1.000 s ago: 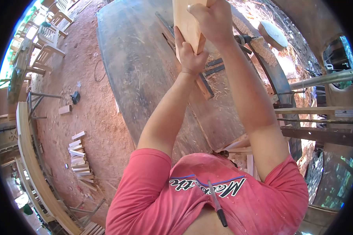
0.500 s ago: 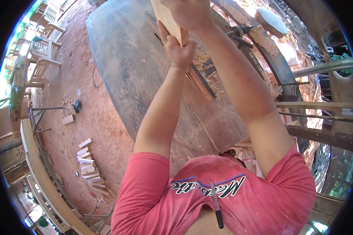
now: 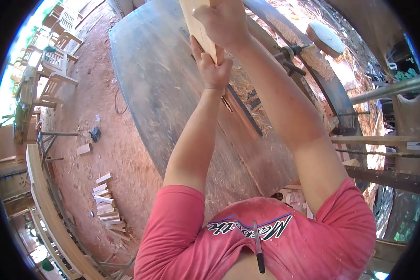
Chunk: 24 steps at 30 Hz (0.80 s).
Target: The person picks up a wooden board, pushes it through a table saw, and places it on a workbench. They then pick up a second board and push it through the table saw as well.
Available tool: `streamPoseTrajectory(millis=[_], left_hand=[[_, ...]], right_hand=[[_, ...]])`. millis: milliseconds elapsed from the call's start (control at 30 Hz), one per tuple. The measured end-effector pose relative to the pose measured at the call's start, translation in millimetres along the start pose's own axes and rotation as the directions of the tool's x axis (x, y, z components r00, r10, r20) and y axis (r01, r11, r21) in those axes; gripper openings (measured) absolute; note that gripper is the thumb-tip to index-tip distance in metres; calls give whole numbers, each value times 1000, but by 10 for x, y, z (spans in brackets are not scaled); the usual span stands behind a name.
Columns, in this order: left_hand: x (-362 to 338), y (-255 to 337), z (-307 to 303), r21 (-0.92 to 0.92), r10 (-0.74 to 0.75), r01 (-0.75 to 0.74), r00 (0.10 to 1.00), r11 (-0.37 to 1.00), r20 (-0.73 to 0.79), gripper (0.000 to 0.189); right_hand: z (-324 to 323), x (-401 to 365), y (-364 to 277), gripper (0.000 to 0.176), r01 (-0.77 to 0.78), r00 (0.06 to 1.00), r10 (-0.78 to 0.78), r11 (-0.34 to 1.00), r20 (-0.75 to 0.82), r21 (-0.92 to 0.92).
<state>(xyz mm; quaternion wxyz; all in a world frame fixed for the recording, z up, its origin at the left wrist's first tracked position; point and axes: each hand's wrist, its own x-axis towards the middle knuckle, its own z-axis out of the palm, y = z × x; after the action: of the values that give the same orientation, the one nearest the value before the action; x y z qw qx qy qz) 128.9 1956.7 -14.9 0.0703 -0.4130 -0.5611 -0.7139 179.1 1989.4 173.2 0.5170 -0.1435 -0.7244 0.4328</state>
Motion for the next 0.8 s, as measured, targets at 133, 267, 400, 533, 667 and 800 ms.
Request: streamPoseTrajectory(millis=[133, 267, 400, 533, 667, 800], left_hand=[[91, -69, 9, 85, 50, -50, 999, 995, -3, 49], [133, -178, 21, 67, 18, -16, 999, 998, -35, 50], [264, -207, 7, 74, -28, 30, 999, 997, -33, 53], [396, -413, 13, 92, 9, -4, 999, 996, -52, 52], [554, -608, 11, 110, 36, -30, 998, 994, -56, 51], [712, -831, 27, 101, -25, 30, 998, 994, -52, 50]], right_hand=[[99, 83, 124, 43, 105, 993, -104, 994, -52, 18], [151, 137, 130, 43, 55, 998, -56, 998, -33, -39], [263, 250, 282, 46, -3, 1000, 3, 1000, -16, 9], [417, 343, 470, 38, 48, 996, -52, 998, -69, -49], [565, 504, 592, 40, 47, 998, -47, 999, -50, 4], [711, 668, 791, 40, 83, 994, -85, 996, -72, -39]])
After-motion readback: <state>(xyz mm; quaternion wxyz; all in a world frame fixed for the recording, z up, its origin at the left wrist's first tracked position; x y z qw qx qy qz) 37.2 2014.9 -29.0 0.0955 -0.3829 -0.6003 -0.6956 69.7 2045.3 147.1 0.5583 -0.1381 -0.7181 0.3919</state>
